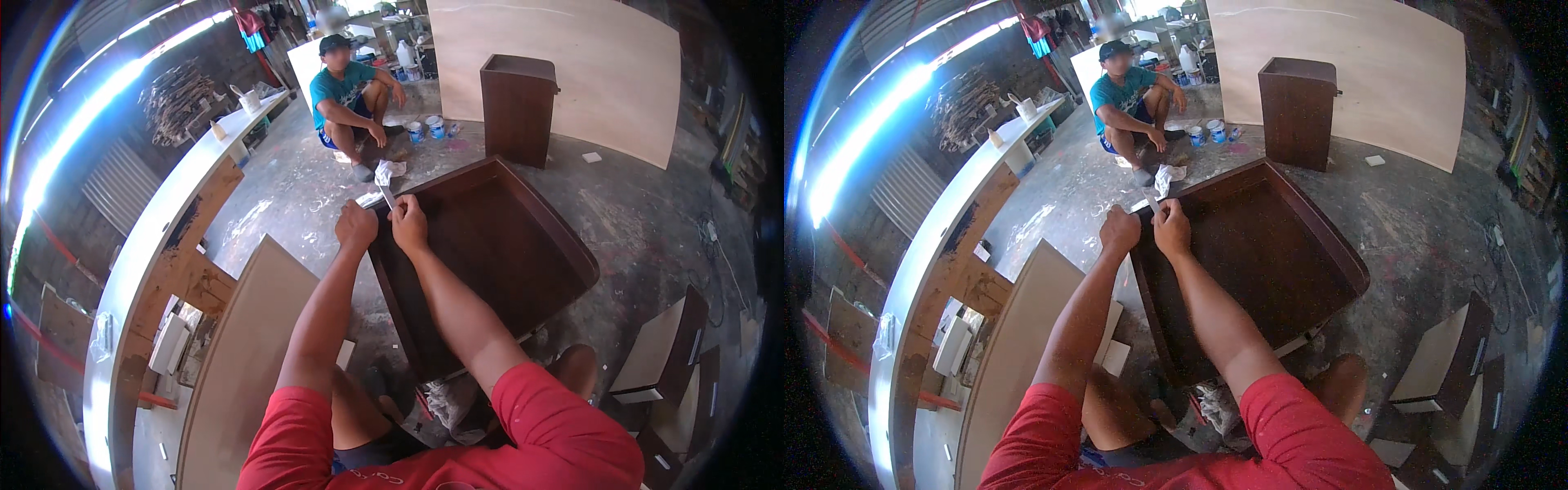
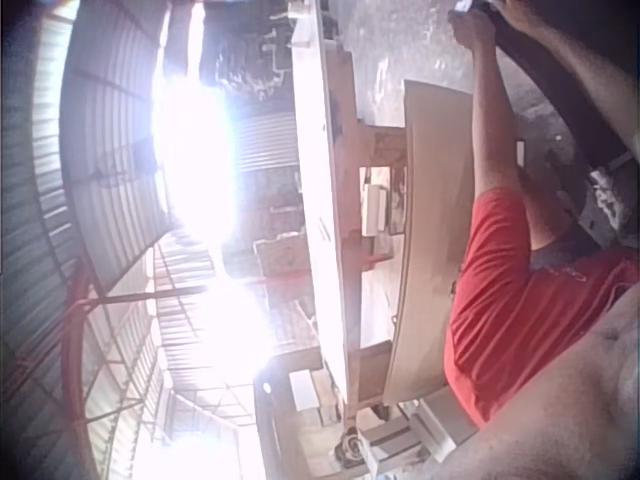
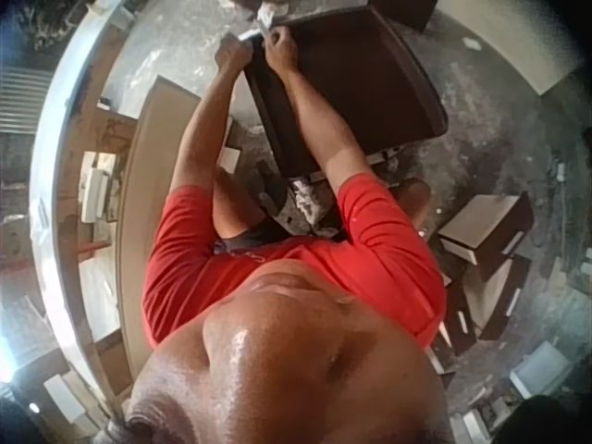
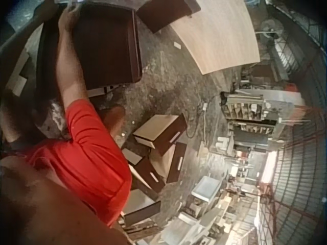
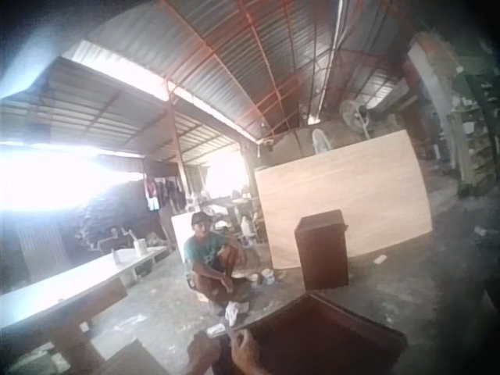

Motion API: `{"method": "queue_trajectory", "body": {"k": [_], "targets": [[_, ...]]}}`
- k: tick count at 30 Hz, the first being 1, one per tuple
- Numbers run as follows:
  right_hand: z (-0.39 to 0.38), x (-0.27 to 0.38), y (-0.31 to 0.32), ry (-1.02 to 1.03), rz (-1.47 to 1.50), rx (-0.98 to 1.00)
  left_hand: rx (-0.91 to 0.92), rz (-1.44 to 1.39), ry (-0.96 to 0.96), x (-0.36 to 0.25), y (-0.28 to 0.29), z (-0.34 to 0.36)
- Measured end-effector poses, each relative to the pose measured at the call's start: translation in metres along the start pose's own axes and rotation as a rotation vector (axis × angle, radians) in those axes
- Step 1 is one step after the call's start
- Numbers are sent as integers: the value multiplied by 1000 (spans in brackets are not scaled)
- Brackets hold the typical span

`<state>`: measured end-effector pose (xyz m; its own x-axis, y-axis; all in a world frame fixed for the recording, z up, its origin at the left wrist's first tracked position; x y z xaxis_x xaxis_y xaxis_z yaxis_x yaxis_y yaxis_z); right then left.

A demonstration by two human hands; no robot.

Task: The person finishes a wooden nightstand cabinet by scraping its inner surfaces and edges with a small blade, pressing edge banding along the frame, and scraping away excess material from the edges.

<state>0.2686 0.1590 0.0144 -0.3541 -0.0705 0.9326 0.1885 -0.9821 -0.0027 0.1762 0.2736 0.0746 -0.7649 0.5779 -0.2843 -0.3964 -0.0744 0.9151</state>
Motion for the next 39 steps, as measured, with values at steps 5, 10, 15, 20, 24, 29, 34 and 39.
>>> {"method": "queue_trajectory", "body": {"k": [5, 10, 15, 20, 24, 29, 34, 39], "targets": [[5, 3, 1, -22, 4, 24, -24, -238, 167, 29, -30, 20], [13, 15, -8, 3, 41, 12, 72, -599, 189, 45, -51, 37], [28, 16, -13, 89, -8, -63, 192, -1123, 84, 24, -38, -1], [78, 46, -26, 126, 130, -119, 160, -1204, -11, -15, 31, -30], [116, 91, -40, 171, 188, -128, 35, -1187, 6, -36, 83, -77], [148, 114, -47, 260, 156, -184, 35, -1058, -53, -54, 112, -137], [153, 128, -52, 247, 201, -147, -18, -1007, -210, -56, 125, -189], [147, 144, -54, 288, 171, -151, 11, -1055, -147, -58, 123, -222]]}}
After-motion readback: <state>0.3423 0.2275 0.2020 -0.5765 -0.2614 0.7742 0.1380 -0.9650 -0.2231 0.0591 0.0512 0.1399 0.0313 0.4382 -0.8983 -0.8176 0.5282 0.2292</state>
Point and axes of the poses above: each hand's wrist, its own z-axis towards the middle knuckle, its own y-axis out of the back of the hand, x = y × z, the point moved 5 cm from there along z, towards the middle knuckle, and after that the axes turned 9 degrees about -x, right-handed, at the moved point
